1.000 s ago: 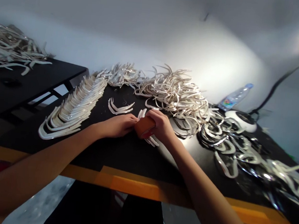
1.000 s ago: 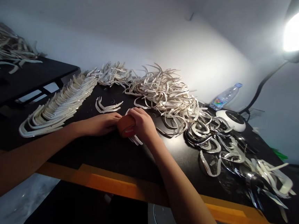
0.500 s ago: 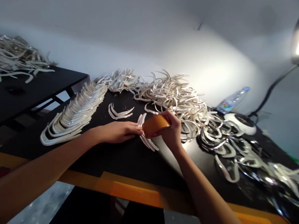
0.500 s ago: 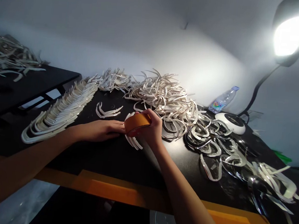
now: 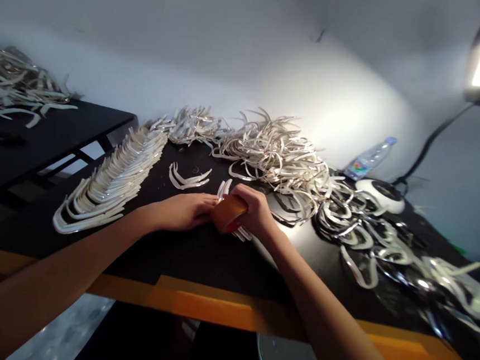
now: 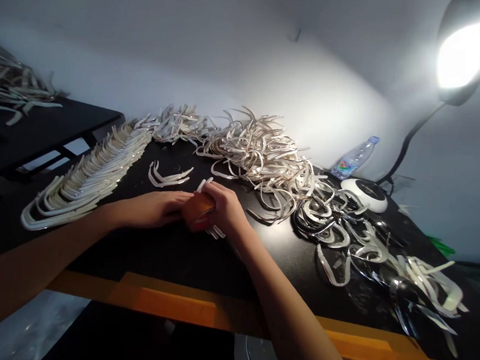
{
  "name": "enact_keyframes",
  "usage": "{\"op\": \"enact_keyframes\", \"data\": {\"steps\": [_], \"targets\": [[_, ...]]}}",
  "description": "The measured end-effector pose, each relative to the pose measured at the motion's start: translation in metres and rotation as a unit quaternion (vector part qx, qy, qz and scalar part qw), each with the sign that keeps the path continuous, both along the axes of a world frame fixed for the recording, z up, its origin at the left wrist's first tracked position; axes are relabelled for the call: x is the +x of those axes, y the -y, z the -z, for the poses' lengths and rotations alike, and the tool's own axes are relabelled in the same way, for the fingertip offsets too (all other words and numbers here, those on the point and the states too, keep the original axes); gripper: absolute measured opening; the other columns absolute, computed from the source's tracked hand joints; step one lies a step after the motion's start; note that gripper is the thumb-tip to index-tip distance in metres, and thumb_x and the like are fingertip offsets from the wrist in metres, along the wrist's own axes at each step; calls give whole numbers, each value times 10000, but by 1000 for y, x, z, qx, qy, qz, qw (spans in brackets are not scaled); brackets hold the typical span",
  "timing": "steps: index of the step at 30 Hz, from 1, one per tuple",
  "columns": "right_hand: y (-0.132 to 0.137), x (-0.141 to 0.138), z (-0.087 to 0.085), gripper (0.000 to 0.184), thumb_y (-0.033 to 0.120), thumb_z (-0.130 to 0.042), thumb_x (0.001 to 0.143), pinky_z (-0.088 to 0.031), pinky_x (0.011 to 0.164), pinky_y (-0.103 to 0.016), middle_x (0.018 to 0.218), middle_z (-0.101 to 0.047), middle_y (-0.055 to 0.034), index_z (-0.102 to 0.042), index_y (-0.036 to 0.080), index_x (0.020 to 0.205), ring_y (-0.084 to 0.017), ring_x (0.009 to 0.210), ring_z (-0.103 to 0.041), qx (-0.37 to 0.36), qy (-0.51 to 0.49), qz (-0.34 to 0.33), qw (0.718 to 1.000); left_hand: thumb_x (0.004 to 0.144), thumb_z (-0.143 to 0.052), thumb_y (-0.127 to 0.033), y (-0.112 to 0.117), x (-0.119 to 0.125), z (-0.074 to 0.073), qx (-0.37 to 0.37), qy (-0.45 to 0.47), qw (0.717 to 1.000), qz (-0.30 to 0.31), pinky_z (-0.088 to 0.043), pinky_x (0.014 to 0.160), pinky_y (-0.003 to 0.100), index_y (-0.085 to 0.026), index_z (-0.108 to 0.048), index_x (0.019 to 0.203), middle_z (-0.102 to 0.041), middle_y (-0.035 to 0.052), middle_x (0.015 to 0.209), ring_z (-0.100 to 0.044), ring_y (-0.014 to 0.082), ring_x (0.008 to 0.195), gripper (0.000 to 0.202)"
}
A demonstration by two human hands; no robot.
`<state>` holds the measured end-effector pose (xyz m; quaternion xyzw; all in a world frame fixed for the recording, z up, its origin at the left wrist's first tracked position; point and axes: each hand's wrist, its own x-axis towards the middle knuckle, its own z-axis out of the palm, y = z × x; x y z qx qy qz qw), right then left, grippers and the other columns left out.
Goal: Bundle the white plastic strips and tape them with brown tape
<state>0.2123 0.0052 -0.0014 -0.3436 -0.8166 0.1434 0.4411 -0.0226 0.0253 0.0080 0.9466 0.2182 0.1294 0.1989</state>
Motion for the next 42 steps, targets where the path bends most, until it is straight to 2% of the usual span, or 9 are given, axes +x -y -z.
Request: {"op": "enact_keyframes", "data": {"steps": [7, 11, 15, 22, 26, 28, 31, 36, 42], "targets": [[8, 10, -4, 265, 314, -771, 831, -445, 670, -272, 716, -522, 36, -539, 209, 756, -135, 654, -490, -52, -174, 40, 983, 1003, -580, -221, 3, 0, -2, 28, -24, 999, -23, -481, 1137, 335, -349, -582, 1458, -576, -10, 1538, -555, 214, 1402, 473], [8, 15, -6, 269, 265, -718, 866, -326, 580, -256, 652, -463, 46, -529, 192, 689, -109, 604, -390, -47, -63, -2, 997, 1021, -568, -259, 0, -1, 4, 31, -34, 998, -33, -438, 1192, 364, -332, -602, 1446, -551, -8, 1566, -502, 223, 1458, 433], [7, 14, -6, 210, 187, -691, 837, -302, 591, -254, 701, -485, 40, -518, 192, 718, -109, 632, -401, -21, 2, -60, 998, 1031, -557, -290, -1, -1, 5, 26, -53, 997, -46, -420, 1207, 363, -326, -590, 1464, -501, -14, 1608, -478, 229, 1478, 436], [8, 9, -2, 209, 230, -681, 870, -342, 628, -254, 730, -522, 28, -518, 196, 743, -116, 652, -434, -24, -15, -63, 998, 1042, -523, -347, -1, 0, -2, -5, -65, 996, -55, -409, 1209, 352, -323, -627, 1433, -497, -25, 1610, -499, 238, 1461, 405], [10, 11, -4, 325, 371, -735, 856, -353, 599, -255, 673, -484, 42, -499, 203, 708, -112, 611, -406, -70, -133, 9, 989, 1041, -522, -366, -1, 0, 1, 0, -79, 994, -75, -409, 1206, 346, -348, -626, 1434, -495, -40, 1609, -479, 226, 1481, 407], [11, 12, -5, 344, 384, -750, 835, -351, 584, -251, 662, -469, 48, -490, 206, 700, -108, 599, -399, -98, -162, 10, 982, 1037, -533, -382, -1, -1, 3, 7, -72, 994, -79, -410, 1204, 352, -356, -620, 1440, -494, -41, 1609, -478, 223, 1482, 412], [10, 13, -5, 305, 329, -730, 832, -335, 580, -248, 651, -453, 51, -498, 200, 682, -105, 599, -386, -104, -100, -31, 989, 1043, -521, -385, -4, -3, 5, 8, -64, 995, -71, -415, 1199, 361, -352, -630, 1428, -488, -36, 1614, -481, 221, 1480, 401], [9, 13, -3, 245, 288, -660, 870, -350, 618, -257, 685, -489, 35, -503, 205, 701, -120, 633, -420, -46, 17, -66, 997, 1055, -481, -375, -8, -3, 9, 9, -59, 996, -73, -418, 1194, 370, -337, -665, 1392, -533, -27, 1579, -510, 227, 1457, 386], [11, 11, -4, 215, 274, -692, 828, -364, 627, -251, 708, -524, 28, -526, 201, 712, -122, 651, -451, -67, 1, -82, 994, 1040, -488, -285, 10, 7, 9, 107, -48, 987, -110, -504, 1100, 390, -250, -756, 1213, -557, 56, 1530, -601, 262, 1307, 321]]}}
